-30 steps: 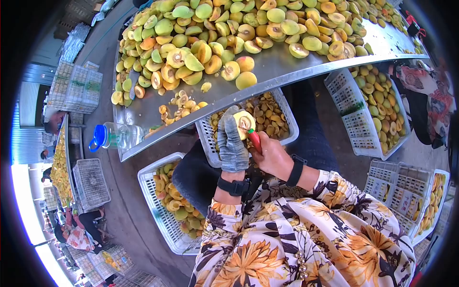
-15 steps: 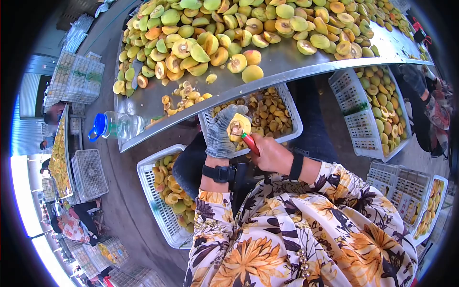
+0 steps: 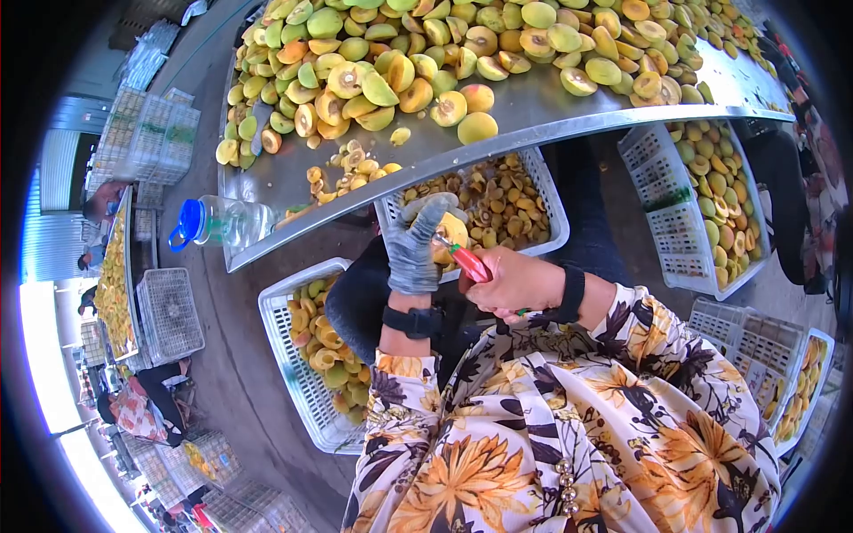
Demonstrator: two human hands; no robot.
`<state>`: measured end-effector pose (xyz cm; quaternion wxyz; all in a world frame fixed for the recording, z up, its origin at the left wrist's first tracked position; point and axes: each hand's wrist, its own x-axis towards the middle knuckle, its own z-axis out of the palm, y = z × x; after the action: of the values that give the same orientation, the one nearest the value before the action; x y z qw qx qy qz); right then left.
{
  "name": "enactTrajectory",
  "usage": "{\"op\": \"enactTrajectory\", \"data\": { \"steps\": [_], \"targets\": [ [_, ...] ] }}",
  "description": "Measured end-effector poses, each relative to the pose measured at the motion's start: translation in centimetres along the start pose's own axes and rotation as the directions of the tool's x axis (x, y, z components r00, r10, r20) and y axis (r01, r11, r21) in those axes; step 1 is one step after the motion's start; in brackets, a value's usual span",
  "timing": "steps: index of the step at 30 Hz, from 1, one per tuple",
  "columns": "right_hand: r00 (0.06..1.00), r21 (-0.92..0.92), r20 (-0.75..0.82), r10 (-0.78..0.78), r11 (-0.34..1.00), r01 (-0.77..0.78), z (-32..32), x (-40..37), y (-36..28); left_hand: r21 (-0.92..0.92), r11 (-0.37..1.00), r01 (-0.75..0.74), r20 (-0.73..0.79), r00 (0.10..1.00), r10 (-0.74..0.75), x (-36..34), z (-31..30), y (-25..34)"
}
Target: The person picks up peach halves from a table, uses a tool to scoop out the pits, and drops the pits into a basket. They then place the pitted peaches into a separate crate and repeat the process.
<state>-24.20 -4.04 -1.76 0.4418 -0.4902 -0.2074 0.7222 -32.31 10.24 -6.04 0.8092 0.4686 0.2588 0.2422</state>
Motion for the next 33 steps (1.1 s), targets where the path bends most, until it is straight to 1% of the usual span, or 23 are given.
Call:
{"op": "enactTrajectory", "data": {
  "steps": [1, 2, 4, 6, 8, 10, 12, 14, 16, 17, 19, 20, 21, 22, 23, 24, 25, 26, 27, 28, 29, 30, 33],
  "targets": [
    [0.999, -0.019, 0.026, 0.035, 0.999, -0.035, 0.1, 0.0, 0.1, -0.057, 0.995, 0.077, 0.115, 0.991, -0.070, 0.2, -0.7, -0.1],
    [0.999, -0.019, 0.031, 0.037, 0.999, -0.036, 0.2, 0.1, 0.1, -0.056, 0.995, 0.077, 0.110, 0.991, -0.070, 0.1, -0.7, 0.2],
    [0.998, -0.012, 0.056, 0.032, 0.999, -0.032, 0.5, 0.2, 0.3, -0.274, 0.919, 0.285, 0.190, 0.952, -0.239, -0.3, -0.6, 0.9],
    [0.991, 0.046, 0.103, 0.080, 0.995, -0.085, 0.2, 0.2, 0.0, -0.236, 0.926, 0.296, 0.262, 0.937, -0.233, 0.0, -1.0, 0.5],
    [0.980, 0.108, 0.151, 0.127, 0.984, -0.144, 0.0, 0.2, 0.2, -0.114, 0.991, 0.064, 0.144, 0.988, -0.047, -0.1, -0.7, -0.1],
    [0.942, 0.333, 0.321, 0.095, 0.920, -0.206, -0.3, 0.4, 0.7, -0.028, 1.000, 0.012, 0.094, 0.996, -0.010, -0.1, -0.1, -0.1],
    [0.931, 0.414, 0.360, 0.054, 0.886, -0.211, -0.5, 0.9, 1.0, 0.090, 0.972, -0.216, -0.076, 0.972, 0.223, 0.2, 0.9, -0.1],
    [0.916, 0.495, 0.401, 0.007, 0.840, -0.223, -0.5, 1.6, 1.7, 0.044, 0.982, -0.184, -0.134, 0.973, 0.188, 0.3, 1.3, -0.2],
    [0.886, 0.656, 0.431, -0.168, 0.733, -0.180, -0.9, 2.3, 2.2, -0.144, 0.982, -0.121, -0.261, 0.962, 0.081, 1.8, 0.2, -1.6],
    [0.898, 0.584, 0.394, -0.198, 0.808, -0.078, -1.0, 1.9, 1.9, -0.142, 0.981, -0.130, -0.263, 0.961, 0.089, 2.6, -1.1, -2.6],
    [0.890, 0.542, 0.387, -0.239, 0.840, -0.010, -1.5, 1.5, 1.4, -0.329, 0.938, -0.110, -0.369, 0.929, -0.021, 3.6, -4.0, -3.8],
    [0.916, 0.523, 0.328, -0.229, 0.852, 0.026, -1.8, 1.5, 1.2, -0.254, 0.967, -0.021, -0.489, 0.866, -0.110, 1.4, -1.4, 0.0],
    [0.971, 0.396, 0.230, -0.061, 0.918, -0.036, -2.1, 1.9, 0.8, -0.165, 0.973, -0.161, -0.530, 0.847, 0.050, 0.9, -2.5, 0.1],
    [0.996, -0.068, 0.016, -0.091, 0.993, 0.092, -2.4, 3.0, 1.9, -0.075, 0.951, -0.299, -0.553, 0.807, 0.210, 0.8, -3.8, 0.6],
    [0.906, -0.617, -0.090, -0.414, 0.737, 0.276, -4.1, 4.7, 4.7, 0.035, 0.968, -0.247, -0.531, 0.817, 0.227, 0.0, -5.1, 1.8],
    [0.720, -0.953, 0.012, -0.693, 0.210, 0.217, -5.4, 5.9, 6.9, 0.150, 0.970, -0.192, -0.509, 0.826, 0.243, -1.1, -6.1, 2.9],
    [0.719, -0.951, 0.020, -0.694, 0.210, 0.229, -4.9, 6.0, 6.1, 0.299, 0.951, -0.084, -0.538, 0.808, 0.241, -2.4, -4.7, 5.1],
    [0.777, -0.787, -0.186, -0.601, 0.564, 0.249, -3.6, 5.6, 4.4, 0.367, 0.928, -0.062, -0.523, 0.811, 0.261, -3.3, -4.2, 5.8],
    [0.840, -0.497, -0.343, -0.421, 0.840, 0.218, -1.8, 5.1, 2.9, 0.342, 0.939, -0.033, -0.498, 0.841, 0.211, -3.7, -4.3, 5.7],
    [0.867, -0.346, -0.392, -0.307, 0.923, 0.170, -0.3, 4.4, 1.0, 0.317, 0.948, -0.009, -0.459, 0.873, 0.162, -3.7, -4.1, 5.7],
    [0.753, -0.510, -0.392, -0.529, 0.806, 0.301, 0.3, 5.6, 1.5, 0.361, 0.932, 0.015, -0.449, 0.879, 0.160, -3.7, -2.7, 5.5],
    [0.596, -0.660, -0.356, -0.719, 0.645, 0.384, 1.0, 6.1, 1.6, 0.214, 0.976, 0.024, -0.414, 0.908, 0.068, -3.2, -2.6, 4.9],
    [0.559, -0.720, -0.260, -0.787, 0.544, 0.431, 1.2, 6.1, 1.4, 0.053, 0.999, 0.007, -0.302, 0.953, 0.010, -2.2, -1.4, 2.1]
  ]
}}
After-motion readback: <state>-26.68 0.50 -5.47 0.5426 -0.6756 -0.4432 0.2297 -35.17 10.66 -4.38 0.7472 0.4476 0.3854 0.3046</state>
